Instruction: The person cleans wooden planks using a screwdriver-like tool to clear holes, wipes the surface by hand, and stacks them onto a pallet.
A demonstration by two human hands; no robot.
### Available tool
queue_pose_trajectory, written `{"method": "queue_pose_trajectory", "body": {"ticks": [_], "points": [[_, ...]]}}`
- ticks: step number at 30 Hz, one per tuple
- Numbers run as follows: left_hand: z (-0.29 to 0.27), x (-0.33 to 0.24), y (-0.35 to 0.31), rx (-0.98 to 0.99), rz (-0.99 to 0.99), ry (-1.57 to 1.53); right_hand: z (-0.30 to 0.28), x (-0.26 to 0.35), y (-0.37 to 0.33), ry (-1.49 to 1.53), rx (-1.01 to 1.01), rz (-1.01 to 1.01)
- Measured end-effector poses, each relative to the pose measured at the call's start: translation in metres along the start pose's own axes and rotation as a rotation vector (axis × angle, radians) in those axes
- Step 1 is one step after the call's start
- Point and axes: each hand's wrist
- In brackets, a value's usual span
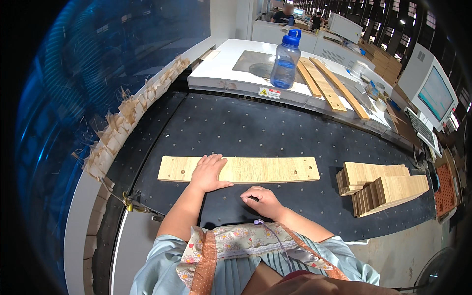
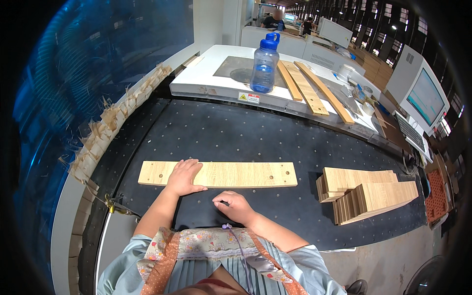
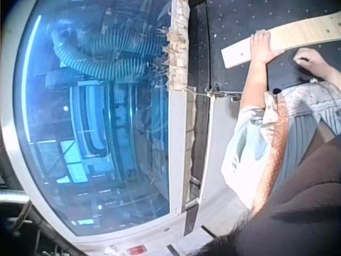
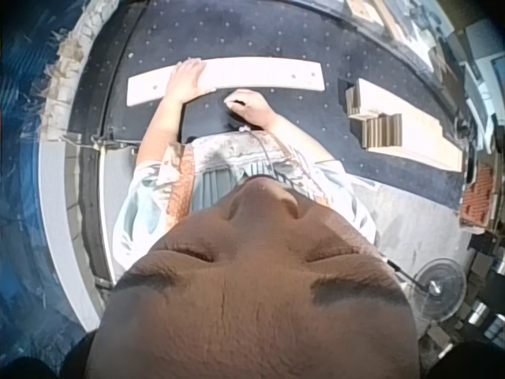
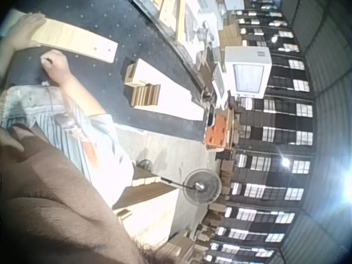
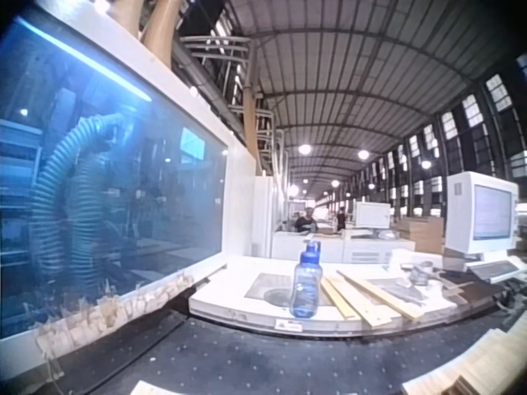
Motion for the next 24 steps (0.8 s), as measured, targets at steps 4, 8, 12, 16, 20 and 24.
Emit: {"method": "queue_pose_trajectory", "body": {"ticks": [4,8,12,16,20,24], "points": [[0.0015,0.0012,0.0003,0.003,-0.004,0.021,-0.0013,0.0018,0.0005,0.016,0.015,0.024],[0.0002,-0.0002,0.0003,-0.004,0.000,0.003,-0.0021,0.0025,0.0007,0.023,0.024,0.029],[-0.0006,-0.0004,-0.0002,-0.010,-0.001,-0.002,-0.0021,0.0053,0.0022,0.025,0.021,0.036],[-0.0010,-0.0009,0.0003,-0.013,0.006,-0.016,-0.0019,0.0047,0.0014,0.028,0.016,0.037],[-0.0024,-0.0009,0.0007,-0.002,-0.001,-0.016,-0.0018,0.0039,0.0018,0.021,0.020,0.025],[-0.0040,-0.0020,0.0000,-0.013,0.016,-0.043,-0.0007,0.0007,0.0000,0.013,0.010,0.011]]}}
Point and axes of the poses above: each hand's wrist, its own y-axis towards the middle knuckle, its own z-axis out of the palm, x = y × z, and after that the axes turned 15 degrees about -z, right-handed
